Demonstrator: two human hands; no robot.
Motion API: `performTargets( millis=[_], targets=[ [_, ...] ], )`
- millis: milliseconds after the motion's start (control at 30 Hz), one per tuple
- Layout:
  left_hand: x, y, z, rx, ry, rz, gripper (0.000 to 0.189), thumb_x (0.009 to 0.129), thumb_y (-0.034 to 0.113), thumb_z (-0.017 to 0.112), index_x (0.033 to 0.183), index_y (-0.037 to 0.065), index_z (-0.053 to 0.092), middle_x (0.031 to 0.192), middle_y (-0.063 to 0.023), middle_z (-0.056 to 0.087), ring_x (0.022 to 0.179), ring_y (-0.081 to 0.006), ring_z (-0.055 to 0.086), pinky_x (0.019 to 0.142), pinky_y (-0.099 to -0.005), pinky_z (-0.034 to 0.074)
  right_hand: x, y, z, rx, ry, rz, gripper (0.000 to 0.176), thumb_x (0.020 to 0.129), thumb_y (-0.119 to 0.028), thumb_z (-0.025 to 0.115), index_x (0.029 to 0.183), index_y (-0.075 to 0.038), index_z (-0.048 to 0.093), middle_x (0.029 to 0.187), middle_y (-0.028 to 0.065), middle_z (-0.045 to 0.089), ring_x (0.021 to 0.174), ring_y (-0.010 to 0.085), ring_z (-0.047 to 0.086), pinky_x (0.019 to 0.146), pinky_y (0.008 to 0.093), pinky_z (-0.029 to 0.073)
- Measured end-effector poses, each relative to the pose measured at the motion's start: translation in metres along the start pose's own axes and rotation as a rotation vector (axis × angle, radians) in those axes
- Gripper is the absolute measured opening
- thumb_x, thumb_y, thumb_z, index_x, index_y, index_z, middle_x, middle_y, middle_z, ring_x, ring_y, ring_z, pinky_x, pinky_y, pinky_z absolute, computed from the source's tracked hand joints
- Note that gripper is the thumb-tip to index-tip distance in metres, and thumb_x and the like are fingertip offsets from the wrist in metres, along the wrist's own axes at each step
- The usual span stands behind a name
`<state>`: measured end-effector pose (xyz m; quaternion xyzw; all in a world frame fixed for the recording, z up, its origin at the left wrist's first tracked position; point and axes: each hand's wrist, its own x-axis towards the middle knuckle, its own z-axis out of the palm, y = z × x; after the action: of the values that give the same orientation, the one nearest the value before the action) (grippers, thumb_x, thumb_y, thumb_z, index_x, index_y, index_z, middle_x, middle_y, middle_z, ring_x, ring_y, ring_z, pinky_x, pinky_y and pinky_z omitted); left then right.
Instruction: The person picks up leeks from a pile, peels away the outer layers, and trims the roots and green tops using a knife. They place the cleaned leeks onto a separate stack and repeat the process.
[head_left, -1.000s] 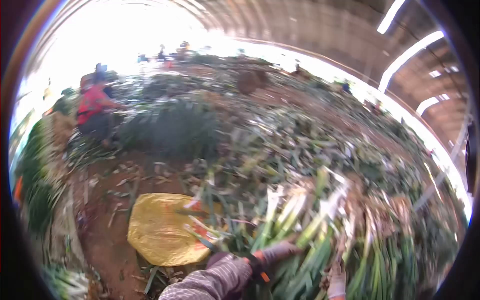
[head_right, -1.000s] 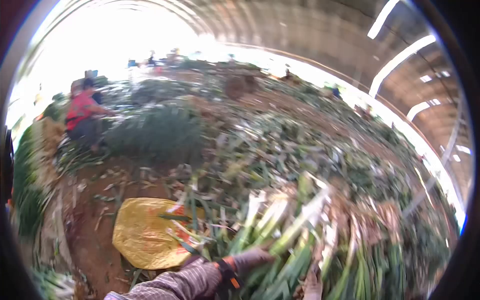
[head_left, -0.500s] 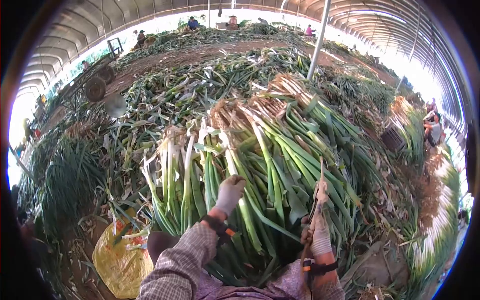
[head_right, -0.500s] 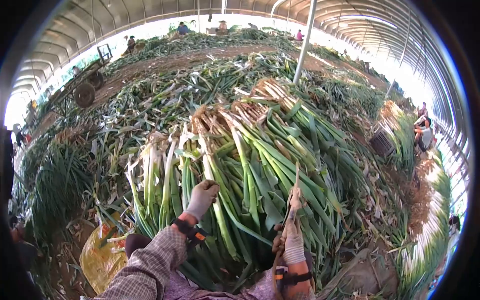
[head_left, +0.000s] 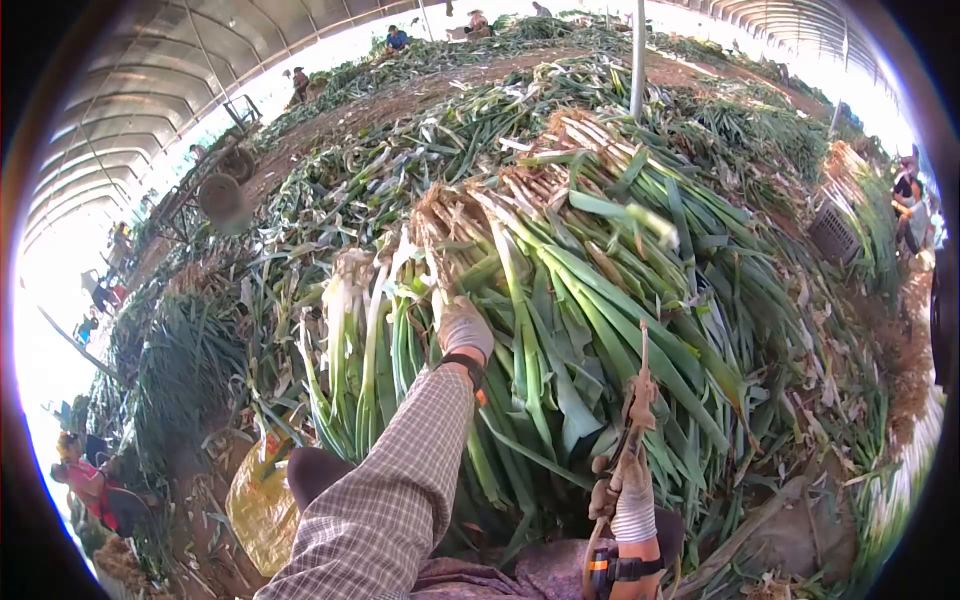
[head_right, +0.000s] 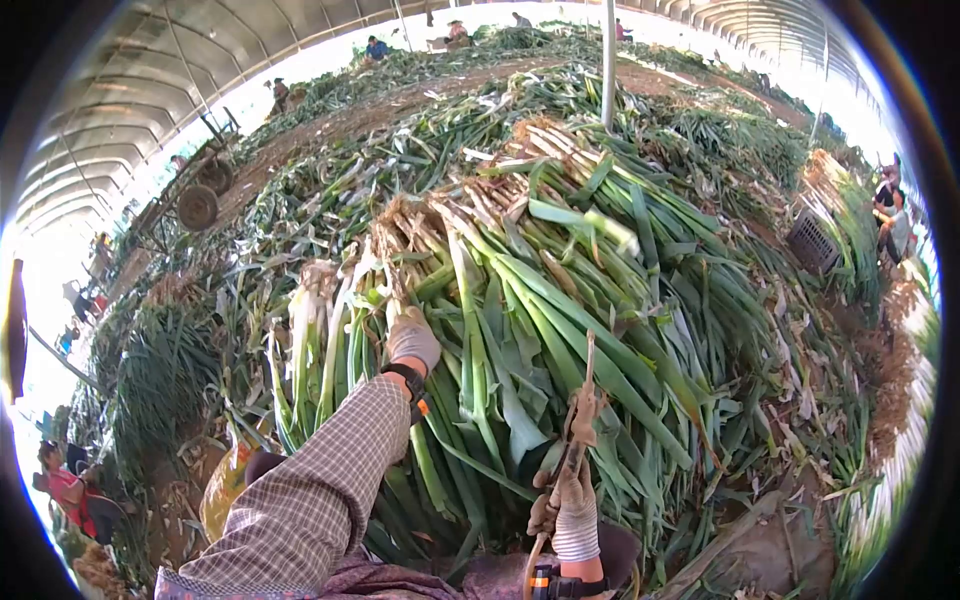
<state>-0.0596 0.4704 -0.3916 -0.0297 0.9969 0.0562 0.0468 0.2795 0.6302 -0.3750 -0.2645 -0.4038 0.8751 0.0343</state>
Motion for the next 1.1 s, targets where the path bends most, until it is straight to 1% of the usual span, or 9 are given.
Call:
performTargets(
  millis=[233, 267, 367, 400, 500, 633, 767, 900, 1100],
  targets=[
    [-0.002, -0.018, 0.011, -0.324, -0.269, -0.034, 0.097, 0.073, 0.038, 0.075, 0.146, -0.004, 0.029, 0.134, -0.0262, 0.052, 0.128, -0.0347, 0.049, 0.105, -0.0413, 0.041, 0.001, -0.014, -0.007, 0.04, -0.033, 0.011, 0.051, 0.086, -0.054, 0.065, 0.114, -0.016, 0.044, 0.088, 0.0073, 0.059, 0.039, 0.0167, 0.051, 0.03, 0.0312, 0.041],
    [-0.002, -0.018, 0.013, -0.331, -0.297, -0.063, 0.073, 0.071, 0.031, 0.079, 0.127, -0.006, 0.05, 0.105, -0.0195, 0.067, 0.102, -0.033, 0.065, 0.089, -0.0351, 0.052, 0.005, -0.014, -0.009, 0.089, -0.106, 0.015, 0.053, 0.089, -0.048, 0.064, 0.124, -0.016, 0.04, 0.089, 0.0083, 0.059, 0.041, 0.0188, 0.057, 0.03, 0.0316, 0.047],
    [-0.029, -0.033, 0.001, -0.943, -0.639, -0.087, 0.059, 0.078, 0.027, 0.075, 0.125, -0.002, 0.054, 0.108, -0.015, 0.067, 0.094, -0.0263, 0.068, 0.077, -0.0397, 0.056, 0.006, -0.014, -0.004, 0.045, -0.103, 0.006, 0.051, 0.089, -0.049, 0.064, 0.121, -0.016, 0.04, 0.09, 0.0078, 0.059, 0.042, 0.0182, 0.057, 0.03, 0.0311, 0.046],
    [-0.041, -0.032, -0.006, -1.023, -0.513, -0.115, 0.036, 0.083, 0.02, 0.071, 0.111, 0.002, 0.059, 0.094, -0.0079, 0.067, 0.078, -0.0211, 0.068, 0.062, -0.0357, 0.056, 0.002, -0.017, -0.002, 0.04, -0.104, 0.003, 0.051, 0.089, -0.049, 0.065, 0.119, -0.015, 0.041, 0.09, 0.0075, 0.059, 0.042, 0.0177, 0.057, 0.031, 0.0304, 0.045],
    [-0.057, -0.058, -0.04, -1.344, -0.278, 0.158, 0.032, 0.081, 0.018, 0.07, 0.103, -0.004, 0.06, 0.085, -0.0113, 0.066, 0.065, -0.021, 0.064, 0.055, -0.0339, 0.053, -0.001, -0.009, -0.011, 0.034, -0.095, 0.022, 0.05, 0.088, -0.048, 0.065, 0.119, -0.015, 0.041, 0.091, 0.0078, 0.059, 0.042, 0.0176, 0.057, 0.031, 0.0301, 0.044],
    [-0.058, -0.112, -0.151, -1.529, -0.403, 0.362, 0.025, 0.086, 0.01, 0.06, 0.109, 0.004, 0.053, 0.083, -0.0043, 0.06, 0.069, -0.0168, 0.062, 0.055, -0.0299, 0.056, -0.002, 0.005, -0.012, 0.006, -0.144, 0.021, 0.05, 0.089, -0.047, 0.065, 0.117, -0.012, 0.043, 0.084, 0.007, 0.059, 0.039, 0.0177, 0.053, 0.029, 0.0328, 0.045],
    [-0.027, -0.171, -0.202, -0.99, -0.313, 0.316, 0.016, 0.083, 0.012, 0.062, 0.087, -0.003, 0.062, 0.071, -0.0089, 0.064, 0.061, -0.0177, 0.064, 0.05, -0.0293, 0.052, -0.017, 0.01, 0.036, -0.124, -0.227, -0.016, 0.043, 0.091, -0.038, 0.064, 0.119, -0.011, 0.044, 0.077, 0.0061, 0.056, 0.04, 0.0191, 0.056, 0.03, 0.0346, 0.048],
    [-0.046, -0.217, -0.126, -1.325, -0.728, -0.008, 0.059, 0.089, 0.001, 0.062, 0.137, 0.003, 0.028, 0.092, -0.0146, 0.065, 0.064, -0.0244, 0.066, 0.059, -0.0378, 0.058, -0.052, 0.027, 0.113, -0.288, -0.301, 0.204, 0.054, 0.09, -0.019, 0.059, 0.139, -0.014, 0.037, 0.079, 0.0053, 0.057, 0.041, 0.0149, 0.053, 0.034, 0.0277, 0.043],
    [-0.086, -0.261, -0.006, -1.485, -0.859, 0.127, 0.06, 0.089, -0.006, 0.057, 0.139, 0.003, 0.026, 0.097, -0.0186, 0.065, 0.083, -0.026, 0.067, 0.069, -0.0396, 0.058, -0.062, 0.088, 0.162, -0.788, -0.453, 0.161, 0.061, 0.087, -0.028, 0.063, 0.141, -0.01, 0.043, 0.095, 0.0077, 0.063, 0.053, 0.0128, 0.053, 0.048, 0.0264, 0.044]
  ],
)
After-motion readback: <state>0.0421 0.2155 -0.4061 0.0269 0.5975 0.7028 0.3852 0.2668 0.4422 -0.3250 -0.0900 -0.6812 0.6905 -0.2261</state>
